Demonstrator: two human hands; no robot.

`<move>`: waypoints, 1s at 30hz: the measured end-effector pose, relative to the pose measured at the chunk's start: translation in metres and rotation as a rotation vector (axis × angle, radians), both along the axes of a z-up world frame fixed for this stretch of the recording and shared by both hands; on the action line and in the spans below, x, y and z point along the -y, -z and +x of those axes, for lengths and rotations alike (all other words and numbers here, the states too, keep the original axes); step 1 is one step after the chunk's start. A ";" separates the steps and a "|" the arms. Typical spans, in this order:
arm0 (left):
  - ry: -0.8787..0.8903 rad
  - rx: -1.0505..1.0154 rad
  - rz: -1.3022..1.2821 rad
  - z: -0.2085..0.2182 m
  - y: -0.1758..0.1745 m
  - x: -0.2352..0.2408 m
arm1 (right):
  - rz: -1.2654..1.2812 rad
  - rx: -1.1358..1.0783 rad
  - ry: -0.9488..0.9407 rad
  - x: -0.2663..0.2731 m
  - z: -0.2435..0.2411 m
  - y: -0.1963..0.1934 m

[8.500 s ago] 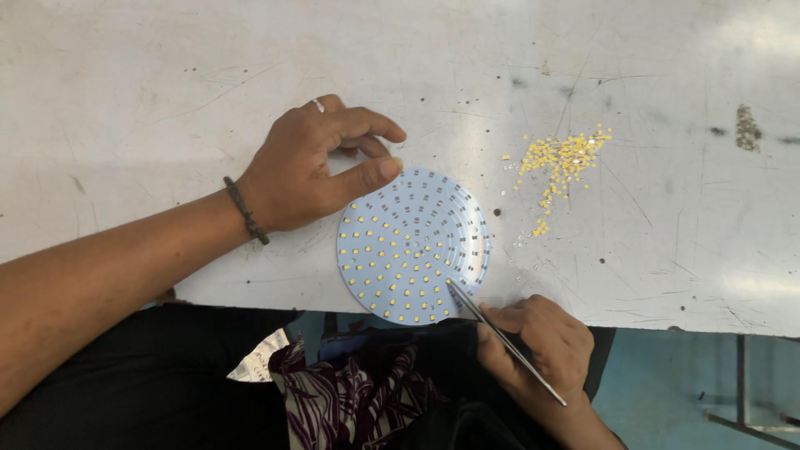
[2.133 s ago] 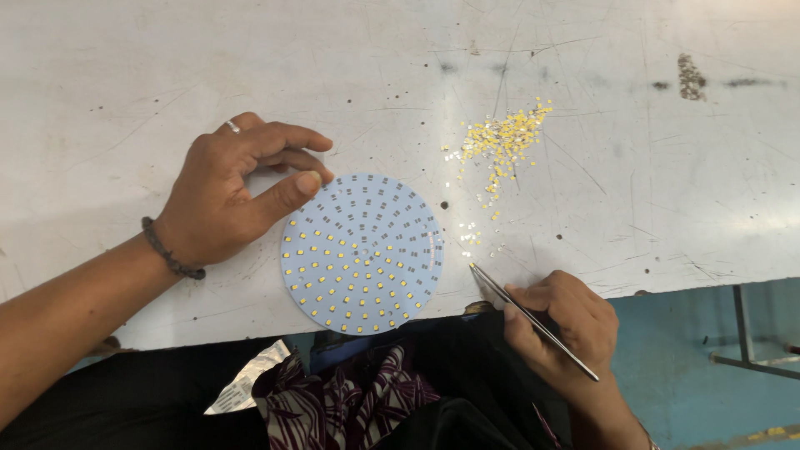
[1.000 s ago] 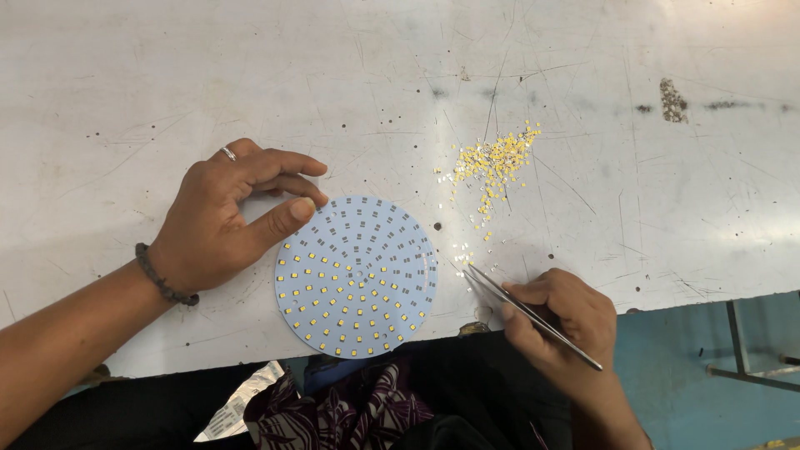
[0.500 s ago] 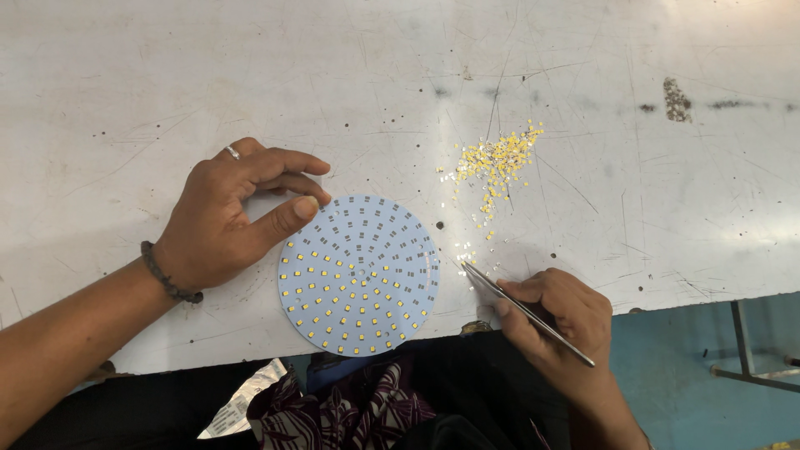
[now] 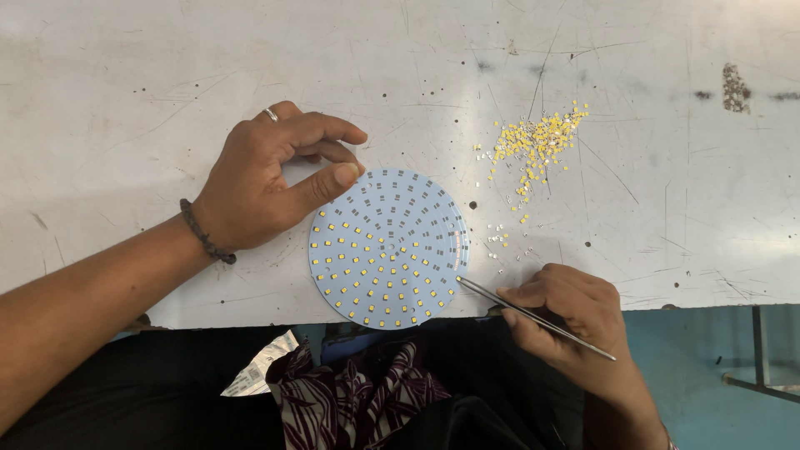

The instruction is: The person uses tweezers to pick up small yellow LED chips from a pile on the table and places them one by one into designated spots on a circular LED board. The board is held steady with the left hand while the right hand positions each chip.

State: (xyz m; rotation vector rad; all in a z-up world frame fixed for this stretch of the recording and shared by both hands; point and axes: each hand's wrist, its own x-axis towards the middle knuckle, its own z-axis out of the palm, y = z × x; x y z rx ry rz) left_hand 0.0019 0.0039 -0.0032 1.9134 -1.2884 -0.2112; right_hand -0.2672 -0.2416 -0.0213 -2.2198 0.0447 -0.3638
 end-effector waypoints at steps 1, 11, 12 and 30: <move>-0.002 -0.029 -0.001 0.000 0.000 0.000 | -0.007 -0.003 0.001 0.000 0.000 0.000; -0.001 -0.062 0.020 -0.001 -0.005 0.001 | -0.049 -0.029 0.307 0.015 -0.010 -0.006; 0.001 -0.079 0.021 -0.001 -0.005 0.001 | -0.049 -0.018 0.316 0.018 -0.009 -0.006; -0.008 -0.065 0.026 -0.001 -0.003 0.002 | -0.075 0.016 0.210 0.023 -0.008 -0.001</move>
